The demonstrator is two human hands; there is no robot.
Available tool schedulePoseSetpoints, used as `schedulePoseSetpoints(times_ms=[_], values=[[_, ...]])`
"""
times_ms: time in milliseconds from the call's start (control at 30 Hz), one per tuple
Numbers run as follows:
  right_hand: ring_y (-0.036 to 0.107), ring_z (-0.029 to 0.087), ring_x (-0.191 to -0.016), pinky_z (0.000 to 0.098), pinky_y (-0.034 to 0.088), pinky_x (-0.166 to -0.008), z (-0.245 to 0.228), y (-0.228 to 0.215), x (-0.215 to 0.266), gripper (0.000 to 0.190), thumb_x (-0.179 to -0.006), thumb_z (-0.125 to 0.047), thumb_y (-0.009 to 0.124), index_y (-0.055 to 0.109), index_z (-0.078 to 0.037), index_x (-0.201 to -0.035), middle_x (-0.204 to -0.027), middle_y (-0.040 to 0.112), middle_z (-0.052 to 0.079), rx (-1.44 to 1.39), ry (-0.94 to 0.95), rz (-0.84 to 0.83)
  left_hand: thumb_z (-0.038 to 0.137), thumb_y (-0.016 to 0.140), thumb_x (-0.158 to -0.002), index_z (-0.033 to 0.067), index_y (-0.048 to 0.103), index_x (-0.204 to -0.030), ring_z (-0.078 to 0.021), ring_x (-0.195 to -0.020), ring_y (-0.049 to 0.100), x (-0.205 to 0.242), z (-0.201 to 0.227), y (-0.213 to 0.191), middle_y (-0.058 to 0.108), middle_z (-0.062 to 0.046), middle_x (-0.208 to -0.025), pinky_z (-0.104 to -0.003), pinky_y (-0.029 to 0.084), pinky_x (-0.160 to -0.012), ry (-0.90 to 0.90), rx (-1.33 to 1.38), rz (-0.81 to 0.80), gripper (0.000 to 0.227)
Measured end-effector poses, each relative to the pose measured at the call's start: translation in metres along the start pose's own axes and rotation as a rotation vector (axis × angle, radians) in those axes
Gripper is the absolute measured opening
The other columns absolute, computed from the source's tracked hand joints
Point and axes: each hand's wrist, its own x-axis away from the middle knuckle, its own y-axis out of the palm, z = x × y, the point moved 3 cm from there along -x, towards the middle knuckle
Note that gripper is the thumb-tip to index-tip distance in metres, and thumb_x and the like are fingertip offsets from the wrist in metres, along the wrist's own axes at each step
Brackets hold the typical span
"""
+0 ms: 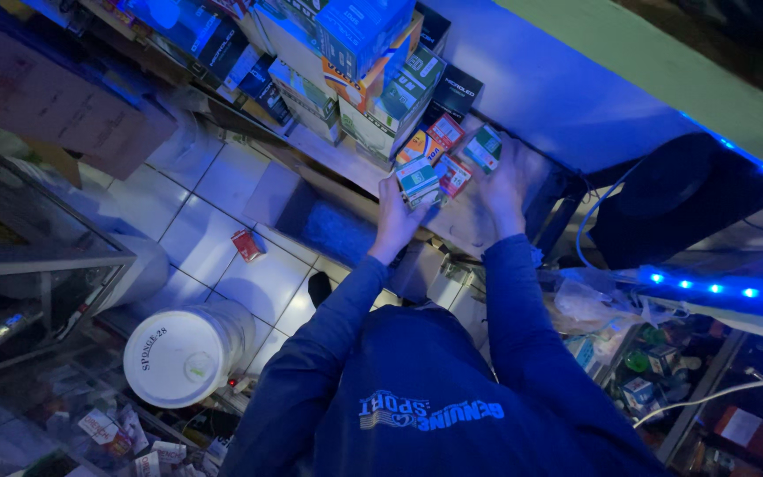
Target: The person sorts boxes of light bulbs by removing them from one cardboard container, inspecting the packaging, and placing them into another box or onto a shelf in a storage area.
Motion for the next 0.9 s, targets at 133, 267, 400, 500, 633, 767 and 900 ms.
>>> schedulePoseSetpoints(times_ms=[133, 267, 400, 500, 633, 767, 900], values=[[0.059, 0.043, -0.126, 0.0494, 0.05, -0.104, 0.019, 0.037, 0.009, 0.068, -0.084, -0.023, 0.08, 0.05, -0.008, -0.144, -0.138, 0.057, 0.022, -0.067, 0.306, -0.249, 0.011, 0.086, -0.076, -0.0021, 0.039, -0.143, -0.043, -0.121, 0.052, -0.011, 0.005, 0.008, 0.051, -0.023, -0.126, -0.047, 0.046, -0.105, -0.007, 0.007, -0.007, 0.083], [0.051, 0.046, -0.135, 0.046, 0.051, -0.107, 0.035, 0.067, 0.012, 0.063, -0.086, -0.011, 0.076, 0.051, -0.002, -0.144, -0.15, 0.044, 0.027, -0.121, -0.024, -0.057, 0.01, 0.085, -0.074, -0.0015, 0.038, -0.143, -0.043, -0.123, 0.053, -0.017, 0.005, 0.015, 0.051, -0.023, -0.127, -0.046, 0.046, -0.105, -0.04, 0.015, -0.033, 0.084], [0.048, 0.045, -0.142, 0.0434, 0.05, -0.109, 0.024, 0.047, 0.025, 0.057, -0.098, -0.012, 0.071, 0.05, -0.003, -0.15, -0.161, 0.037, 0.029, -0.173, 0.013, -0.008, 0.007, 0.084, -0.074, -0.0019, 0.036, -0.145, -0.0433, -0.126, 0.051, -0.021, 0.001, 0.021, 0.049, -0.024, -0.13, -0.046, 0.045, -0.107, -0.059, 0.011, -0.07, 0.086], [0.051, 0.041, -0.146, 0.0452, 0.044, -0.118, -0.01, 0.005, 0.036, 0.058, -0.102, -0.015, 0.07, 0.048, -0.005, -0.154, -0.161, 0.045, 0.025, -0.327, -0.03, 0.022, 0.005, 0.082, -0.074, -0.0018, 0.035, -0.146, -0.0434, -0.128, 0.05, -0.024, 0.006, 0.021, 0.048, -0.024, -0.133, -0.045, 0.044, -0.108, -0.018, 0.032, -0.098, 0.087], [0.058, 0.036, -0.123, 0.045, 0.039, -0.115, -0.046, -0.022, 0.036, 0.088, -0.081, -0.028, 0.084, 0.039, -0.005, -0.154, -0.145, 0.054, 0.021, -0.451, -0.007, -0.305, 0.0, 0.079, -0.072, -0.0018, 0.032, -0.151, -0.0437, -0.13, 0.048, -0.024, 0.016, 0.024, 0.046, -0.024, -0.137, -0.044, 0.043, -0.111, 0.074, 0.038, -0.27, 0.091], [0.057, 0.038, -0.134, 0.0476, 0.033, -0.119, -0.069, -0.046, 0.034, 0.077, -0.084, -0.025, 0.086, 0.05, -0.007, -0.15, -0.146, 0.059, 0.019, -0.3, -0.284, -0.303, -0.005, 0.073, -0.073, -0.0013, 0.029, -0.157, -0.0444, -0.137, 0.045, -0.024, 0.028, 0.021, 0.045, -0.024, -0.143, -0.044, 0.04, -0.115, 0.149, 0.037, -0.313, 0.094], [0.066, 0.034, -0.119, 0.0416, 0.046, -0.105, -0.068, -0.055, 0.036, 0.068, -0.084, -0.022, 0.087, 0.055, -0.009, -0.144, -0.133, 0.065, 0.017, -0.313, -0.126, -0.234, -0.005, 0.072, -0.073, -0.0011, 0.029, -0.156, -0.0448, -0.138, 0.044, -0.015, 0.027, 0.018, 0.044, -0.026, -0.145, -0.046, 0.038, -0.116, 0.179, 0.039, -0.208, 0.093]])
